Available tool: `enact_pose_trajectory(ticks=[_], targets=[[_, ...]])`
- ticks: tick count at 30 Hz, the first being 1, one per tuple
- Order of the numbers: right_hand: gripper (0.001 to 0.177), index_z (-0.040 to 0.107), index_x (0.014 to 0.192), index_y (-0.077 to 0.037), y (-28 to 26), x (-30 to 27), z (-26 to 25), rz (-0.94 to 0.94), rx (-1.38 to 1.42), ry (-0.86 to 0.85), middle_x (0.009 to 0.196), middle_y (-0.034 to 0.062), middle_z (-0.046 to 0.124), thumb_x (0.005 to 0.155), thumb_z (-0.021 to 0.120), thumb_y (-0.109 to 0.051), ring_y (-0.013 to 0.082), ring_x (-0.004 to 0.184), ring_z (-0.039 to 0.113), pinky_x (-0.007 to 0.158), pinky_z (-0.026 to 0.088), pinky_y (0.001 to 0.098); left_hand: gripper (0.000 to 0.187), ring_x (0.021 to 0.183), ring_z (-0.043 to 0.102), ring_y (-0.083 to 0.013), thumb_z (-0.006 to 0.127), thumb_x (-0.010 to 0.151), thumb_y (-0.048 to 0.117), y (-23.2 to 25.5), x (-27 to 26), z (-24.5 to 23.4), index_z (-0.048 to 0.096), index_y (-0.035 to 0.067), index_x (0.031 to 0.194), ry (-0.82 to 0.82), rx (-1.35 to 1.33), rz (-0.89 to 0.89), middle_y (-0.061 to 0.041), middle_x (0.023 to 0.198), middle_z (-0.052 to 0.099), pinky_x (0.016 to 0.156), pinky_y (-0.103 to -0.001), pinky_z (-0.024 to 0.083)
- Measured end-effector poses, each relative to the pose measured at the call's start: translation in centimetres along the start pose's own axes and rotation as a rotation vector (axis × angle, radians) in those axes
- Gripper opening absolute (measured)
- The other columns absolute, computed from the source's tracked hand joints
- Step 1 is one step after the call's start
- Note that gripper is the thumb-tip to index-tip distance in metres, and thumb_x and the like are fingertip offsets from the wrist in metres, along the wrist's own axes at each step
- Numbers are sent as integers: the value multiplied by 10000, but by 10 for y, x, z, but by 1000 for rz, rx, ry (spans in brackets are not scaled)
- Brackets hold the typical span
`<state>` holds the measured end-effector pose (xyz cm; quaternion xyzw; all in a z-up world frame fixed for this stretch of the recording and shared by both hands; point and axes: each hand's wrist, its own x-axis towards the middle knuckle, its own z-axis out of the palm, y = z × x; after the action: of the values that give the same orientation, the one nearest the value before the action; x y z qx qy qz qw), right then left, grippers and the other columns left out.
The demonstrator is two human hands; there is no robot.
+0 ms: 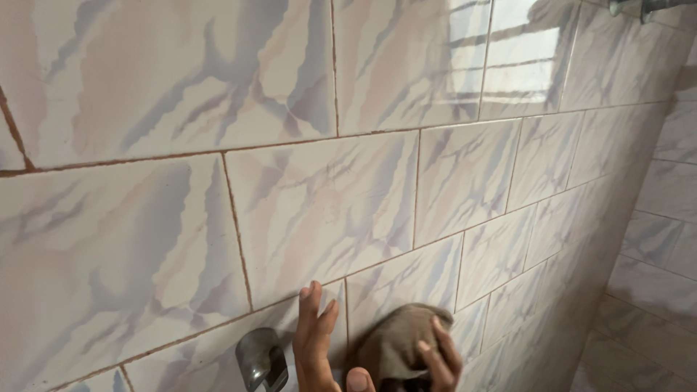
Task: The person cleans wall tiles using a cloth, wiping across the surface of the tiles and around a wall-mounted faucet.
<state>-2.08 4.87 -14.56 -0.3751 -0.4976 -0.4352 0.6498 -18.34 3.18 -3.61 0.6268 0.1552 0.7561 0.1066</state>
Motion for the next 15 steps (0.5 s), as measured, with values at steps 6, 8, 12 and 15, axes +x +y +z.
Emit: enact_pose_trajectory(ticks=[6, 8, 12, 15], targets=[[447, 477, 1367, -31, 0, 44, -7, 346, 188, 199, 1378, 209, 566, 987, 636, -206, 315, 1274, 602, 1091, 532, 436, 682, 1508, 438, -459, 314, 1094, 590, -5, -1, 5, 506, 2, 1379, -3, -23, 62, -292, 1520, 498, 1214, -581, 408], [511, 447, 1419, -28, -4, 67, -4, 516, 353, 300, 1381, 187, 569, 970, 629, -190, 291, 1242, 607, 1066, 534, 410, 675, 1501, 439, -464, 319, 1096, 581, -4, 1, 4, 513, 1, 1379, 11, -45, 75, -296, 1509, 507, 1206, -581, 416], [536, 433, 1448, -45, -14, 119, 1, 787, 493, 403, 1370, 137, 554, 967, 650, -135, 254, 1200, 601, 1023, 543, 398, 681, 1506, 438, -469, 307, 1103, 579, 2, 3, 1, 497, -7, 1393, 7, 16, 60, -308, 1518, 495, 1205, -586, 409], [608, 458, 1459, -37, -34, 148, 4, 600, 201, 274, 1397, 154, 501, 905, 706, -72, 271, 1276, 543, 1112, 472, 415, 677, 1493, 444, -475, 310, 1098, 572, 3, 6, 1, 500, -10, 1386, 24, 27, 45, -315, 1512, 497, 1185, -583, 420]])
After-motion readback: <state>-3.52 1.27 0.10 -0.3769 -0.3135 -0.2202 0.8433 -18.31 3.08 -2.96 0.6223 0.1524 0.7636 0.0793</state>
